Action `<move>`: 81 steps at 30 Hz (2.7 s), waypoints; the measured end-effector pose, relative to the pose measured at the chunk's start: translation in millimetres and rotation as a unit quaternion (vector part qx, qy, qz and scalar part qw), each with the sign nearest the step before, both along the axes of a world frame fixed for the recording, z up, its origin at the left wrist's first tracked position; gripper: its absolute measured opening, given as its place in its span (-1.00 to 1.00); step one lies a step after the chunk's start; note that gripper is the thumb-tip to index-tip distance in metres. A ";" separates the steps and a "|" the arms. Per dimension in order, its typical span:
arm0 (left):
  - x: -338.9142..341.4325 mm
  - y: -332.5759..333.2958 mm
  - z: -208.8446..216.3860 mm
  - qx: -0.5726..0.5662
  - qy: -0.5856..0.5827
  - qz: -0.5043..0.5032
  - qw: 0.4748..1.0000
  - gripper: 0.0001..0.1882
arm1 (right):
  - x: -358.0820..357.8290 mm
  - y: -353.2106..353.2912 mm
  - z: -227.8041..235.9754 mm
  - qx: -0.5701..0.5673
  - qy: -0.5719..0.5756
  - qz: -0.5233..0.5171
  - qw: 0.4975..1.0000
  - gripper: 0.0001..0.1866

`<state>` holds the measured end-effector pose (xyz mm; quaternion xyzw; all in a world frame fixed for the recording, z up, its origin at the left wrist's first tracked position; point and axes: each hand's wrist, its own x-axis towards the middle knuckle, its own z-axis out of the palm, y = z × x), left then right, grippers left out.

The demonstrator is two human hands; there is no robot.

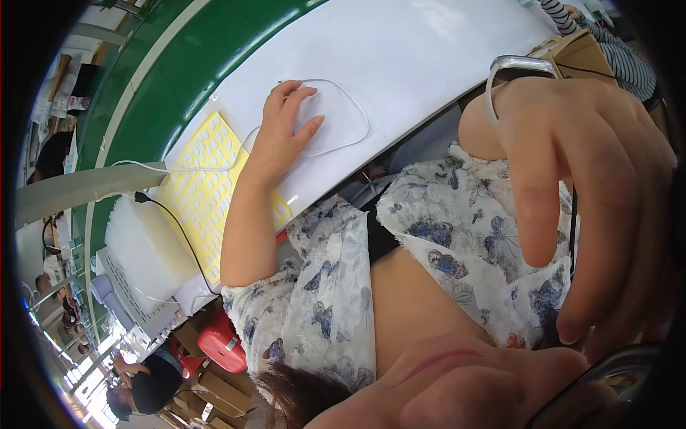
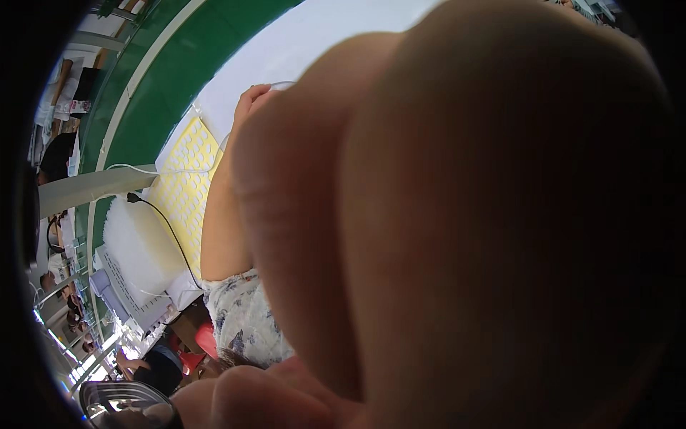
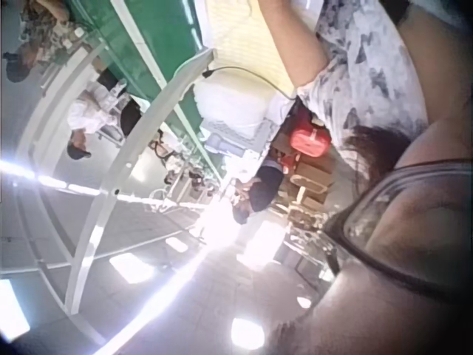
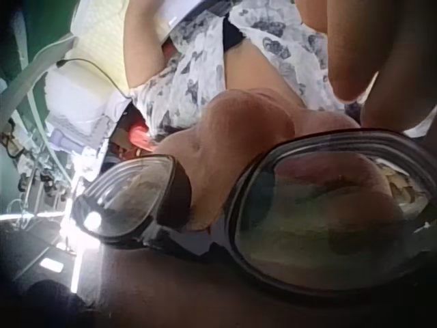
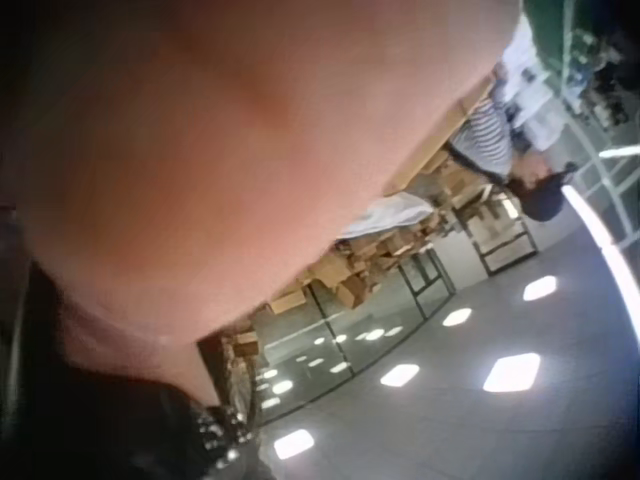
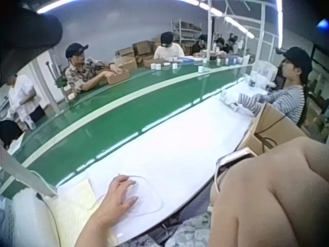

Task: The person tests portable electric fans by plugging a charging cable into each fan, pressing the power button, attaching an adhesive sticker from a sheet onto the device, and placing the fan into a plastic sleeve before putting it into a cardboard box.

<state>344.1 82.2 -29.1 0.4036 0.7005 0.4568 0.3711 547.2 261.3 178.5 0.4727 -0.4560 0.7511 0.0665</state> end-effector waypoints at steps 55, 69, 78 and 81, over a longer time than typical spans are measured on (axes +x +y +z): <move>2.1 -4.6 18.8 0.094 0.204 -0.039 0.974 -0.41 | -142.6 44.6 -196.5 0.550 -0.216 -0.409 0.696 -0.82; -10.2 0.9 8.8 0.100 0.124 0.017 0.987 -0.55 | -139.0 1.5 -207.7 0.663 -0.008 -0.526 0.532 -0.66; -5.1 0.1 9.6 0.087 0.123 0.023 0.988 -0.59 | -134.9 -3.1 -204.3 0.683 -0.036 -0.506 0.526 -0.80; -4.6 1.5 10.5 0.085 0.122 0.020 0.989 -0.59 | -133.9 -3.2 -207.2 0.674 -0.032 -0.513 0.530 -0.84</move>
